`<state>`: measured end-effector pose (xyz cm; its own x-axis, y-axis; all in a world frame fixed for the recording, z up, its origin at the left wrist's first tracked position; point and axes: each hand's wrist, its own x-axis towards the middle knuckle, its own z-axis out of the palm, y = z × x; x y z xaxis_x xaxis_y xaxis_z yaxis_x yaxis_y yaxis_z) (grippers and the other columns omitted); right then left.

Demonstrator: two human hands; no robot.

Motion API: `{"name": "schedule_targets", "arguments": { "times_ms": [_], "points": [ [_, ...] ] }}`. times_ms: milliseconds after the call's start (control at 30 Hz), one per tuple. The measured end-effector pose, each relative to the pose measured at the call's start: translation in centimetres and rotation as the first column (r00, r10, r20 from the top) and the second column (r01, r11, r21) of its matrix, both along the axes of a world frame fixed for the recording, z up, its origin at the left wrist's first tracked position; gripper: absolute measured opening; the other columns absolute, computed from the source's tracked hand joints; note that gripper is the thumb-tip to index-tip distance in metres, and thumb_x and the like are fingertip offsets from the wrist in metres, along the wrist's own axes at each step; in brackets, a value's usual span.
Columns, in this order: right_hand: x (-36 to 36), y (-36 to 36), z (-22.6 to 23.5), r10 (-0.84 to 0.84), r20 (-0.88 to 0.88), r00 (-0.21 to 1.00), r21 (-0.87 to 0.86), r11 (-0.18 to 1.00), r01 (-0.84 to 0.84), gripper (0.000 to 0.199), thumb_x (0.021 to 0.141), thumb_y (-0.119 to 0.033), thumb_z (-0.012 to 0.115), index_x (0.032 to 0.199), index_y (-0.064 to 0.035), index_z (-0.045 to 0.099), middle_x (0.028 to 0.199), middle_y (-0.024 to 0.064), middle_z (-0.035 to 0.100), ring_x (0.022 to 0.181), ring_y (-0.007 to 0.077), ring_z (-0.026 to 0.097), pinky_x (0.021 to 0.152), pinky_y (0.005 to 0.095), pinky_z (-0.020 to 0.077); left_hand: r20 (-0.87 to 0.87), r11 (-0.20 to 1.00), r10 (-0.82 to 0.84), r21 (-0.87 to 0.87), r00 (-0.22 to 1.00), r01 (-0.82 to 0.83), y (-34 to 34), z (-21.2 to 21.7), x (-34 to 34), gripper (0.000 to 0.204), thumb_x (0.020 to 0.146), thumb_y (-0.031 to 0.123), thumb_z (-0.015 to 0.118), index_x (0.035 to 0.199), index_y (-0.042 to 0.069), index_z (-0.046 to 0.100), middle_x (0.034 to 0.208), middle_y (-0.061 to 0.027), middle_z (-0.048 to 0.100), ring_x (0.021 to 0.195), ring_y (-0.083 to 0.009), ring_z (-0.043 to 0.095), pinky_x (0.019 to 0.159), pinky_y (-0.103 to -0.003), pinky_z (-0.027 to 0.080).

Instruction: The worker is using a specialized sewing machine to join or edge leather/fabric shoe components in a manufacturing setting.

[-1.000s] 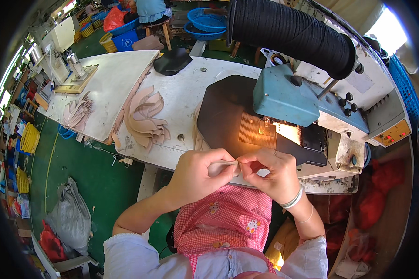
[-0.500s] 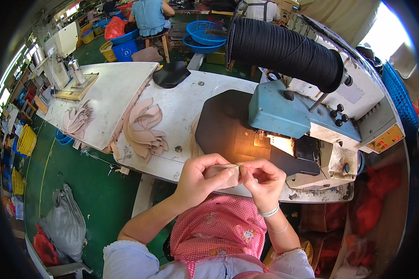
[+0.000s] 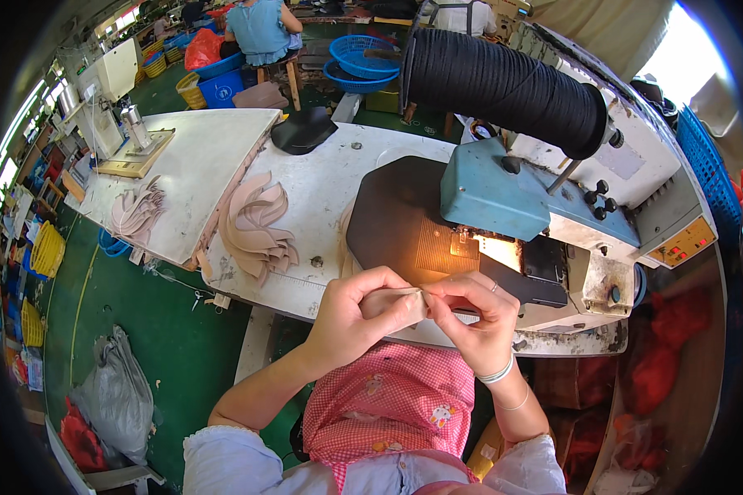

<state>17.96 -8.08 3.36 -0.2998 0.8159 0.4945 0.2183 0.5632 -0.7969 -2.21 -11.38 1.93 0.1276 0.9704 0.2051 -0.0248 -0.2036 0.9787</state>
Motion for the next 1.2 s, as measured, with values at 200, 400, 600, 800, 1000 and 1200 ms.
{"name": "schedule_targets", "arguments": {
  "times_ms": [200, 400, 600, 800, 1000, 1200],
  "points": [
    [0.3, 0.0, 0.4, -0.022, 0.04, 0.999, 0.005, 1.0, 0.021, 0.016, 0.085, 0.004, 0.079, 0.1, 0.0003, 0.079, 0.091, 0.0101, 0.076, 0.079, 0.0171, 0.077, 0.071, 0.0277, 0.0618, -0.083, 0.995, 0.05, 0.093, 0.995, -0.042, 0.1, 0.7, 0.6, 0.015, 0.1, 0.012, 0.071, 0.105, -0.002, 0.071, 0.095, -0.001, 0.074, 0.088, -0.0037, 0.063, 0.077, -0.024, 0.052],
    [0.4, -0.2, 0.6, -0.023, 0.049, 0.999, -0.021, 0.999, 0.024, 0.012, 0.086, 0.002, 0.078, 0.098, -0.0002, 0.078, 0.088, 0.0094, 0.076, 0.079, 0.0165, 0.077, 0.072, 0.0276, 0.0619, -0.117, 0.993, 0.088, 0.089, 0.989, -0.077, 0.2, 0.2, 0.6, 0.011, 0.1, 0.008, 0.069, 0.106, -0.001, 0.071, 0.089, -0.0003, 0.073, 0.082, -0.0028, 0.063, 0.072, -0.023, 0.052],
    [0.6, 0.1, -0.1, 0.013, -0.011, 1.0, -0.141, 0.99, -0.015, 0.012, 0.088, 0.0, 0.079, 0.1, 0.0008, 0.077, 0.089, 0.0097, 0.076, 0.079, 0.0163, 0.077, 0.073, 0.0277, 0.0624, -0.236, 0.981, 0.108, 0.18, 0.966, -0.066, 0.2, 0.5, 0.7, 0.011, 0.098, 0.011, 0.071, 0.106, 0.003, 0.071, 0.083, -0.009, 0.073, 0.075, -0.016, 0.074, 0.067, -0.029, 0.056],
    [0.6, -0.2, 0.3, -0.013, 0.026, 1.0, -0.139, 0.99, 0.017, 0.012, 0.09, 0.0, 0.077, 0.102, 0.0009, 0.077, 0.09, 0.0099, 0.075, 0.082, 0.0176, 0.078, 0.075, 0.0286, 0.0633, -0.237, 0.954, 0.23, 0.248, 0.944, -0.171, 0.4, -0.4, 0.8, 0.014, 0.094, 0.014, 0.075, 0.106, 0.006, 0.073, 0.089, -0.0108, 0.077, 0.081, -0.0251, 0.079, 0.067, -0.032, 0.059],
    [0.1, -0.5, 0.6, -0.071, 0.07, 0.995, 0.012, 0.997, 0.07, 0.012, 0.09, 0.001, 0.078, 0.102, 0.0, 0.078, 0.092, 0.0108, 0.075, 0.081, 0.0189, 0.078, 0.075, 0.0292, 0.0639, -0.25, 0.929, 0.287, 0.307, 0.925, -0.205, 0.5, -0.8, 0.7, 0.018, 0.094, 0.013, 0.076, 0.109, 0.004, 0.075, 0.092, -0.011, 0.079, 0.082, -0.0232, 0.08, 0.069, -0.032, 0.06],
    [0.1, -0.8, 0.1, -0.107, 0.022, 0.994, 0.09, 0.99, 0.105, 0.017, 0.087, 0.002, 0.081, 0.103, -0.0015, 0.079, 0.094, 0.0098, 0.075, 0.078, 0.0178, 0.076, 0.07, 0.029, 0.0622, -0.153, 0.945, 0.233, 0.267, 0.96, -0.187, 0.5, 0.0, 0.5, 0.014, 0.094, 0.006, 0.075, 0.107, 0.001, 0.074, 0.094, -0.0075, 0.079, 0.083, -0.0112, 0.075, 0.071, -0.026, 0.057]
  ]
}}
